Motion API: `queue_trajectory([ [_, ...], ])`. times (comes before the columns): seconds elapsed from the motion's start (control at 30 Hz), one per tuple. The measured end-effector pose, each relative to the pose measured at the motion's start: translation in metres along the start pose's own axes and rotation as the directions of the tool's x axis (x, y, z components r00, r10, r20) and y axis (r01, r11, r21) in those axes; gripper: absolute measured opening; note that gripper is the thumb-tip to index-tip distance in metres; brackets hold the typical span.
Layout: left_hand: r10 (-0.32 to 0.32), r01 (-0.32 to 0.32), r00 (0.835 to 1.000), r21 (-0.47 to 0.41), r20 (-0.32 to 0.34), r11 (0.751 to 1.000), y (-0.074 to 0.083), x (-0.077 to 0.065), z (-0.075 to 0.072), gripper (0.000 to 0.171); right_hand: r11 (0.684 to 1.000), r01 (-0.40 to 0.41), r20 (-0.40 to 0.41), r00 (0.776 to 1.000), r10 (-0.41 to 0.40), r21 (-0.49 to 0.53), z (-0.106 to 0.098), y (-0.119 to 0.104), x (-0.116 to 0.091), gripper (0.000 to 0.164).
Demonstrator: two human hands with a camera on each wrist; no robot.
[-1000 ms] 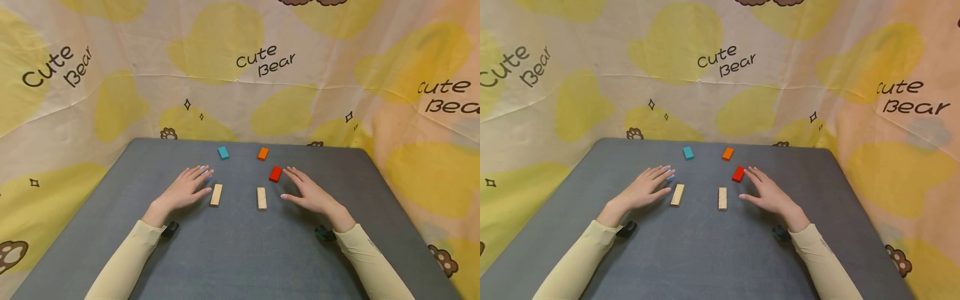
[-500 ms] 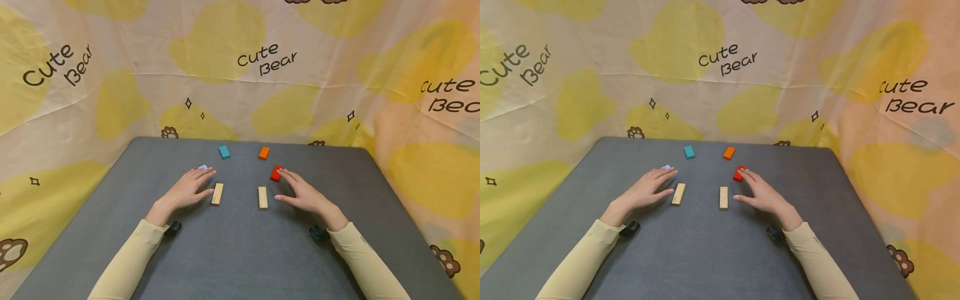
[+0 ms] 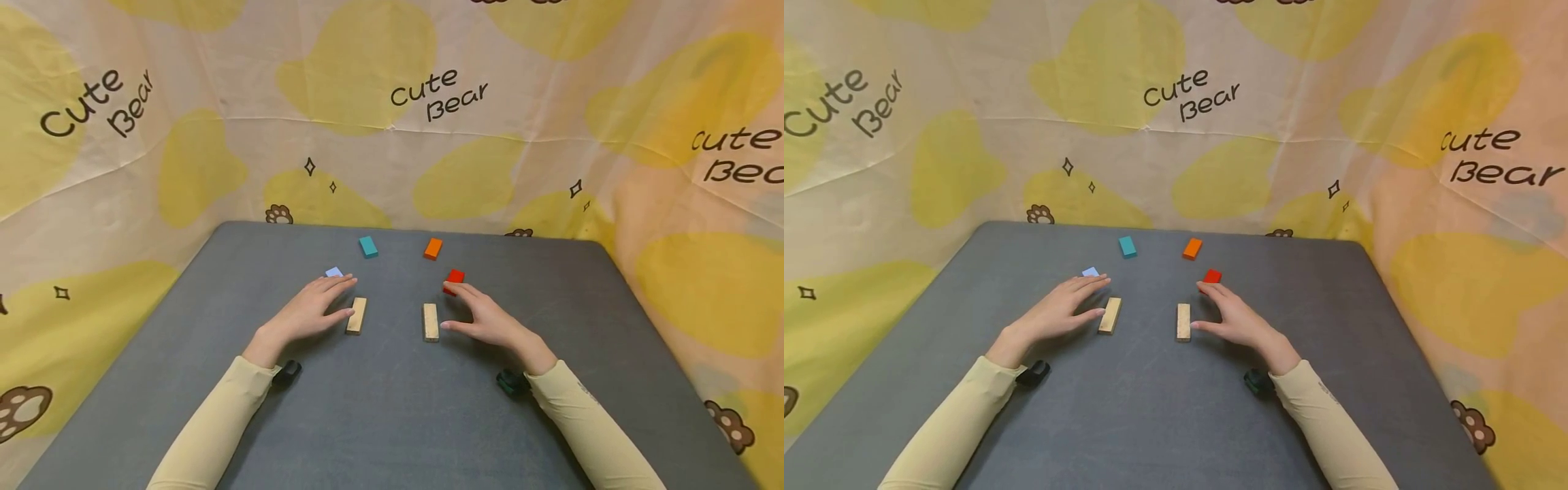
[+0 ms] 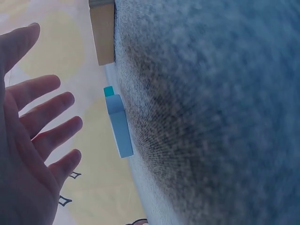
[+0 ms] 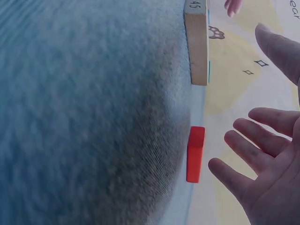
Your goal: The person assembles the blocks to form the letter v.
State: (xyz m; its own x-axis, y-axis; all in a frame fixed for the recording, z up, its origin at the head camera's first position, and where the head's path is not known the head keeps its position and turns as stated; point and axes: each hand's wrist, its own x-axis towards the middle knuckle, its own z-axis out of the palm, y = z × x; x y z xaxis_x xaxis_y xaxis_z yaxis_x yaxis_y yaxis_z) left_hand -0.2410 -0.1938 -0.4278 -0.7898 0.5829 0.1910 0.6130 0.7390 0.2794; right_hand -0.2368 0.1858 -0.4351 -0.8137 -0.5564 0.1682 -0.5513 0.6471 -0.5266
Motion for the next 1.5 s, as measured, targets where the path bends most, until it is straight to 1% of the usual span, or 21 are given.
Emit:
queue_trajectory([
  [0.2,0.002,-0.001,1.0,-0.023,0.004,1.0,0.001,0.001,0.001,0.062,1.0,-0.006,0.02,1.0,0.006,-0.005,0.005,-0.001,0.004,0.08],
  [0.47,-0.026,0.027,0.999,-0.053,0.021,0.998,0.001,0.002,0.001,0.064,1.0,-0.026,0.073,0.997,0.026,0.006,0.009,-0.002,0.009,0.084],
  [0.73,-0.032,0.034,0.999,-0.083,0.031,0.996,0.0,0.004,0.004,0.065,1.0,0.0,0.1,0.995,0.001,-0.007,0.011,-0.003,0.011,0.085],
  [0.97,-0.054,0.061,0.996,-0.109,0.07,0.992,-0.001,0.006,0.007,0.069,1.0,0.003,0.127,0.992,-0.004,0.005,0.011,-0.004,0.011,0.083],
  [1.23,-0.034,0.044,0.997,-0.136,0.074,0.99,0.002,0.009,0.007,0.073,1.0,0.016,0.141,0.99,-0.016,0.004,0.012,-0.001,0.011,0.08],
  [1.4,-0.034,0.045,0.997,-0.155,0.072,0.987,0.002,0.011,0.008,0.077,1.0,0.024,0.149,0.989,-0.024,0.006,0.011,0.0,0.012,0.079],
  [1.5,-0.039,0.053,0.996,-0.171,0.082,0.984,0.002,0.012,0.008,0.08,1.0,0.024,0.154,0.988,-0.025,0.004,0.011,0.0,0.012,0.078],
])
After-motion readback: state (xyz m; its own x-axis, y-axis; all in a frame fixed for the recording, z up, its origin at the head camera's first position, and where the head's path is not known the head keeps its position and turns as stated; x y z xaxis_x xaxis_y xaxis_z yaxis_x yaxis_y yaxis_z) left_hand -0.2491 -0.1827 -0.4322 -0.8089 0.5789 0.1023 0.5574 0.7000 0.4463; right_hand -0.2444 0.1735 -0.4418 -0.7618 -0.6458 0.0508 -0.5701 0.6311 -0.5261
